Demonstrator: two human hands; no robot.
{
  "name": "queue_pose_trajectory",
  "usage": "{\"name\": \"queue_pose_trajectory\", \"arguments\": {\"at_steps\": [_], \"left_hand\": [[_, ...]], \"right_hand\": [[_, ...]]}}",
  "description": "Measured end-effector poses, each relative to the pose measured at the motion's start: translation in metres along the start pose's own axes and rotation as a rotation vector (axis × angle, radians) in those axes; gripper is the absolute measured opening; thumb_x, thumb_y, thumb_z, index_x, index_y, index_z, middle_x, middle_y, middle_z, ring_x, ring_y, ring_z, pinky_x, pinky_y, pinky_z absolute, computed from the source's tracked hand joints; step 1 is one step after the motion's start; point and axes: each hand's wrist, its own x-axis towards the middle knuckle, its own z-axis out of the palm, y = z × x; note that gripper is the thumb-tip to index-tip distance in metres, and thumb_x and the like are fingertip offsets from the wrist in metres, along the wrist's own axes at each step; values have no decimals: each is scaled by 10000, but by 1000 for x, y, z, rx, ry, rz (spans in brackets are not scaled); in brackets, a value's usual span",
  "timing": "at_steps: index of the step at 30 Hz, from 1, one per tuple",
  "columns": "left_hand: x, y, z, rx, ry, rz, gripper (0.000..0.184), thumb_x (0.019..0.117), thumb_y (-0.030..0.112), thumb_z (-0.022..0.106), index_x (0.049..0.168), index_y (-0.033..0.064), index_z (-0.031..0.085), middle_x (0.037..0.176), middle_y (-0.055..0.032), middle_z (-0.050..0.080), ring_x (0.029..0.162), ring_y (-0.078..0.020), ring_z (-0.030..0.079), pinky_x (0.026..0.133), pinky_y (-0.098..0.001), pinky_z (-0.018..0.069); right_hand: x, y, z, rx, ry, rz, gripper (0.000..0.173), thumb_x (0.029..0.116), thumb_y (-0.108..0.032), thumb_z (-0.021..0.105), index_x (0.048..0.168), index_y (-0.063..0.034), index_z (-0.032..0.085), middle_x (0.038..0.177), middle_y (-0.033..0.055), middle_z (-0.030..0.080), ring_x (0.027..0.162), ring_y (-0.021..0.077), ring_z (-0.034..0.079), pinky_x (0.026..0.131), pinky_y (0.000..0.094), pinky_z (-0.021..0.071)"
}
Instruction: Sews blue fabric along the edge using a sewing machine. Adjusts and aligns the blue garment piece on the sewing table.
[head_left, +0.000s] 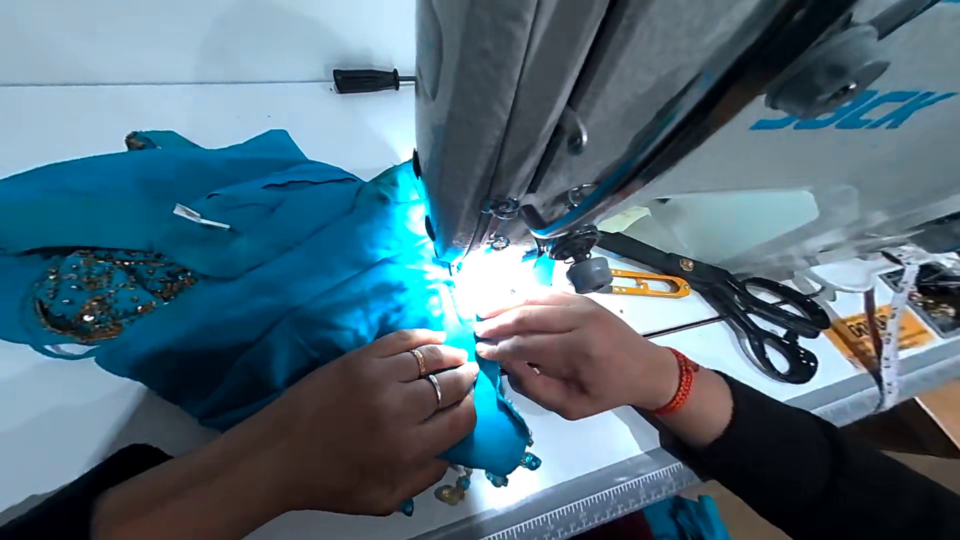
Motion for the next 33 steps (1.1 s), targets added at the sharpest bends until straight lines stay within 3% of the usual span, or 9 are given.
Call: {"name": "queue_pose_trajectory", "arguments": {"at_steps": [5, 9, 14, 18, 23, 26, 31, 33], "left_hand": [[0, 0, 0, 15, -10, -3, 361, 1028, 312, 414, 1050, 119, 718, 1113, -46, 749, 1143, -212, 673, 1047, -350, 480], [0, 0, 0, 17, 10, -44, 356, 1017, 340, 437, 1041, 133, 725, 1089, -38, 744, 1108, -199, 675, 1021, -331, 491], [-1, 5, 3, 30, -34, -194, 518, 954, 447, 460, 1263, 105, 696, 1222, -55, 720, 1124, -194, 661, 955, -286, 506], [0, 5, 2, 7, -51, -221, 510, 937, 443, 484, 1252, 119, 722, 1206, -25, 725, 1102, -184, 647, 926, -273, 502], [0, 4, 2, 18, -56, -227, 496, 931, 465, 484, 1227, 159, 737, 1206, 0, 726, 1223, -206, 612, 1041, -330, 456], [1, 4, 2, -12, -52, -225, 495, 945, 453, 478, 1225, 135, 734, 1234, -31, 728, 1285, -217, 612, 1123, -360, 435], [2, 5, 1, 18, -62, -240, 506, 915, 465, 481, 1219, 154, 739, 1204, -46, 724, 1142, -193, 665, 961, -321, 516], [2, 6, 2, 21, -69, -265, 505, 899, 476, 497, 1229, 174, 732, 1263, -62, 702, 1183, -207, 654, 958, -334, 527]], "right_hand": [[-3, 0, -1, -37, 10, -114, 258, 941, -109, 546, 958, -82, 802, 997, 59, 759, 1093, 219, 676, 969, 343, 522], [-3, -1, -2, -56, 19, -122, 229, 935, -118, 567, 910, -98, 794, 961, 46, 749, 1034, 208, 673, 874, 332, 523], [-3, -3, -2, -64, 17, -121, 238, 938, -121, 556, 903, -101, 791, 957, 44, 749, 1018, 199, 670, 846, 318, 511], [-4, -3, -1, -43, 30, -113, 229, 933, -124, 563, 893, -97, 787, 952, 44, 753, 1042, 206, 683, 881, 327, 532], [-3, -5, 1, -35, 18, -45, 233, 926, -126, 549, 983, -59, 764, 1059, 75, 757, 1083, 191, 686, 915, 317, 537], [-2, -5, 0, 3, -7, -19, 231, 925, -137, 542, 947, -63, 759, 1058, 72, 764, 1100, 183, 697, 933, 313, 550], [-2, -5, -2, -70, -30, -94, 263, 965, -142, 504, 935, -70, 756, 1056, 79, 764, 1105, 210, 693, 941, 337, 539], [-1, -5, -2, -84, -39, -115, 265, 973, -141, 503, 956, -66, 756, 1071, 84, 761, 1103, 210, 695, 942, 337, 544]]}}
